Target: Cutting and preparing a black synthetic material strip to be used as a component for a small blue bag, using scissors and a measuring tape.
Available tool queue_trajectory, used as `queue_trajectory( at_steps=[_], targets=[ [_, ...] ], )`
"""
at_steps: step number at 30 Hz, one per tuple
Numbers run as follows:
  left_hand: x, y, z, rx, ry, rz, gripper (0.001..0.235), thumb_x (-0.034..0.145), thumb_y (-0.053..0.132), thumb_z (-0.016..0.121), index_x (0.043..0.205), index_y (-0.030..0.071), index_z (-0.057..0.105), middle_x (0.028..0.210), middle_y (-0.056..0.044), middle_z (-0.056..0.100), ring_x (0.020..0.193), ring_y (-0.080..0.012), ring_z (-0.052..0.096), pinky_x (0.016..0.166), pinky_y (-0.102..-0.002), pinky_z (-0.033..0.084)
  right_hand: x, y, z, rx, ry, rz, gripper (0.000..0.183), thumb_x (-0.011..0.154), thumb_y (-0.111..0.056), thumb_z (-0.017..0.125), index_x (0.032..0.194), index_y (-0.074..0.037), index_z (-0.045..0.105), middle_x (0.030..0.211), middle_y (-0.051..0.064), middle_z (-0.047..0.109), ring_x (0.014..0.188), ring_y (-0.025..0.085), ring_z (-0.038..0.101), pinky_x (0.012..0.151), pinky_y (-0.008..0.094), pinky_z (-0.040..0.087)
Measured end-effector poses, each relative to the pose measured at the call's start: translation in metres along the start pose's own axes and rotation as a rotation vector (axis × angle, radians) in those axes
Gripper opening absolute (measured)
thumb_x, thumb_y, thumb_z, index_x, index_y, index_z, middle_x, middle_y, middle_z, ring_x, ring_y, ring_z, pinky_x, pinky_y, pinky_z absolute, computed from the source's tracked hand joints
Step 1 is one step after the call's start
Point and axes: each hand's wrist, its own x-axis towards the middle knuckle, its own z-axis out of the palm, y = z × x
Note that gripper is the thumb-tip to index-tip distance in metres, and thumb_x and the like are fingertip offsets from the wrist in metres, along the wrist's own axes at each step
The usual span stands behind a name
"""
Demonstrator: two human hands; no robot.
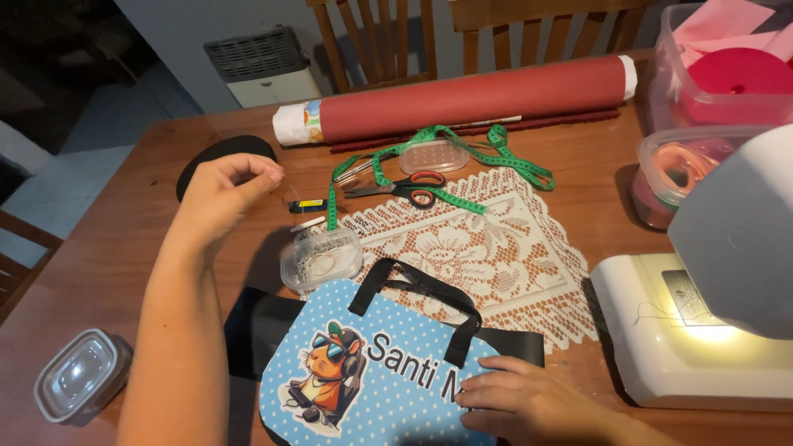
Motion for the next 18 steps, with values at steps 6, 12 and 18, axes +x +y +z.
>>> queue_trajectory(
  at_steps=[6,12,18],
  targets=[
    [-0.007,0.012,-0.004,-0.189,0.02,-0.01,0.005,0.09,0.019,0.071,0.093,0.015,0.072,0.114,0.001,0.074,0.108,-0.0085,0.067,0.102,-0.026,0.047,0.004,0.001,-0.015,-0.13,-0.146,-0.261,0.026,0.11,-0.016,0.047,0.122,-0.007,0.068,0.133,0.012,0.069,0.121,0.034,0.064,0.104,0.058,0.042],
    [-0.022,0.031,-0.007,-0.553,0.058,-0.032,0.012,0.093,0.014,0.065,0.101,0.007,0.07,0.114,-0.009,0.077,0.105,-0.0152,0.072,0.1,-0.026,0.059,0.007,-0.007,-0.018,-0.131,-0.164,-0.198,0.025,0.104,-0.021,0.055,0.118,-0.007,0.071,0.133,0.011,0.069,0.121,0.029,0.065,0.106,0.054,0.04],
    [-0.078,0.027,-0.025,-0.816,0.03,0.006,0.006,0.097,0.016,0.063,0.094,0.01,0.062,0.111,-0.016,0.077,0.106,-0.0295,0.077,0.087,-0.033,0.061,0.008,-0.009,-0.022,-0.102,-0.154,-0.162,0.025,0.095,-0.013,0.062,0.117,-0.009,0.073,0.131,0.009,0.072,0.121,0.026,0.067,0.105,0.053,0.042]
  ],
)
